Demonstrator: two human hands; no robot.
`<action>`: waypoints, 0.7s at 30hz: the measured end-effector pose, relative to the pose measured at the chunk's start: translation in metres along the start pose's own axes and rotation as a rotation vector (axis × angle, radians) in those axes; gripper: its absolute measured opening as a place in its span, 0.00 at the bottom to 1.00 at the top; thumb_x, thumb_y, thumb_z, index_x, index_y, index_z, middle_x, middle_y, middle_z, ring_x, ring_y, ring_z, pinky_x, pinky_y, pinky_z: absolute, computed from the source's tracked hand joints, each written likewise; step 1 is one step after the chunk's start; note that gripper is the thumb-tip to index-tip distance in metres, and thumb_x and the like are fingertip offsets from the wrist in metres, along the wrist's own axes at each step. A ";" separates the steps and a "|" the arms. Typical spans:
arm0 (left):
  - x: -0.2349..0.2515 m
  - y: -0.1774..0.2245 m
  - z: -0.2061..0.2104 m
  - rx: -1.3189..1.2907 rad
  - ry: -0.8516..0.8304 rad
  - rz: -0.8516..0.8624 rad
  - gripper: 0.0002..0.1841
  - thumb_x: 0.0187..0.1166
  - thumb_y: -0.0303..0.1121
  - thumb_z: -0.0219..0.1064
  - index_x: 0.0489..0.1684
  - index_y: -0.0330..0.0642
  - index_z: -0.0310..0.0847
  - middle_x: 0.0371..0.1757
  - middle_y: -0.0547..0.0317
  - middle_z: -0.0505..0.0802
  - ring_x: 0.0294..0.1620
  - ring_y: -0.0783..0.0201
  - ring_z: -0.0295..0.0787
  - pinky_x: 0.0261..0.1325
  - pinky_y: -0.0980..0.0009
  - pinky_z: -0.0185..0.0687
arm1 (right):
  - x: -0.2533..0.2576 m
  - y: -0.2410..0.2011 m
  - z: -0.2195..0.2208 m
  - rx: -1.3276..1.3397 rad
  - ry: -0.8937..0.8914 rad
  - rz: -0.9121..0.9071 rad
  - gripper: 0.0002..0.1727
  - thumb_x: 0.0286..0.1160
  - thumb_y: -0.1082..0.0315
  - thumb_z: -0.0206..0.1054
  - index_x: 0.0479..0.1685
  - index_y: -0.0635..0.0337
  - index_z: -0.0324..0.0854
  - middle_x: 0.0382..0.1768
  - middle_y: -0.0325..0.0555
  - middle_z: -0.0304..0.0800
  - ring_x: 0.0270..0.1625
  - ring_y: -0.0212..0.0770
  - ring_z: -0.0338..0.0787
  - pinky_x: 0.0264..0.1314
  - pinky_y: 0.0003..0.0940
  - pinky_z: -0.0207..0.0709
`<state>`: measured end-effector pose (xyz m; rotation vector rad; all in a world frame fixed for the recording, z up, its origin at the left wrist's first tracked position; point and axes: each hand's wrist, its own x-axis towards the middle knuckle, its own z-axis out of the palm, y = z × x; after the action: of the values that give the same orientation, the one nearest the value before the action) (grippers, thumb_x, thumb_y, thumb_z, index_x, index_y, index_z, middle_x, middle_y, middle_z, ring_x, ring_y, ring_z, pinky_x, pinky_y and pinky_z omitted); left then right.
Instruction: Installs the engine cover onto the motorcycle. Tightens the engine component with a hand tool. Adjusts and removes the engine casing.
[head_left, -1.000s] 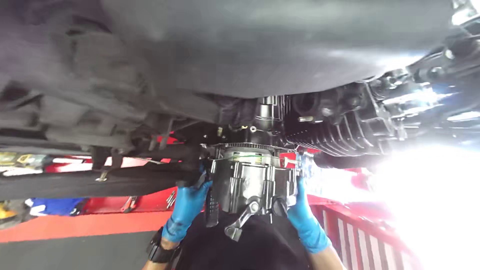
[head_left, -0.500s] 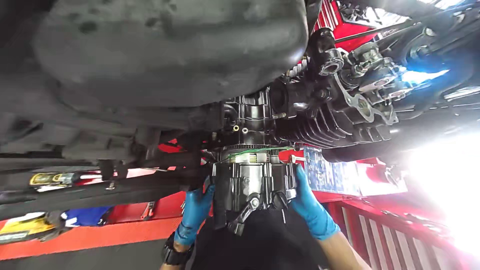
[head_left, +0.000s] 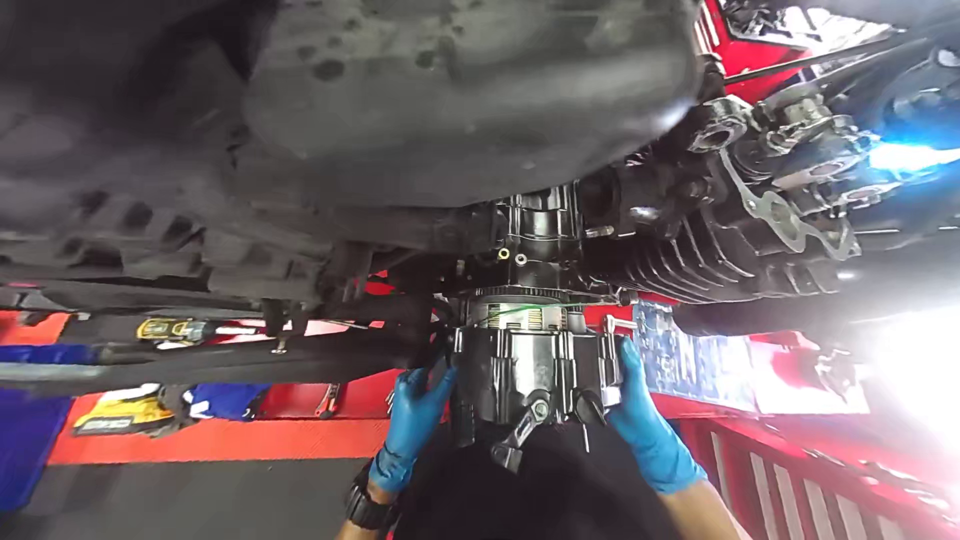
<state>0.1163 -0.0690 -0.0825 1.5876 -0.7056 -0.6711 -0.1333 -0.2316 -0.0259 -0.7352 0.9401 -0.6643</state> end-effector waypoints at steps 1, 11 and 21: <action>-0.002 0.000 -0.002 0.009 -0.005 -0.004 0.15 0.70 0.33 0.75 0.49 0.33 0.91 0.50 0.61 0.98 0.56 0.75 0.93 0.66 0.73 0.88 | -0.001 0.000 0.001 0.002 0.019 0.017 0.42 0.57 0.22 0.68 0.62 0.44 0.82 0.47 0.34 0.96 0.48 0.30 0.95 0.49 0.31 0.91; -0.023 0.005 -0.007 -0.066 -0.046 -0.004 0.23 0.70 0.27 0.73 0.65 0.25 0.84 0.61 0.53 0.95 0.65 0.72 0.90 0.73 0.73 0.84 | -0.020 0.006 -0.007 -0.069 -0.036 -0.031 0.37 0.59 0.22 0.66 0.58 0.39 0.85 0.47 0.29 0.97 0.50 0.26 0.94 0.52 0.29 0.90; -0.037 0.008 -0.016 -0.279 -0.086 -0.087 0.19 0.84 0.32 0.63 0.71 0.36 0.83 0.66 0.63 0.93 0.67 0.71 0.89 0.74 0.70 0.82 | -0.029 0.017 -0.031 -0.184 -0.272 -0.255 0.34 0.68 0.28 0.66 0.71 0.32 0.80 0.60 0.21 0.93 0.63 0.20 0.89 0.68 0.24 0.83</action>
<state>0.1038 -0.0312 -0.0716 1.3441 -0.5800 -0.8667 -0.1706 -0.2075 -0.0376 -1.0924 0.6679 -0.6848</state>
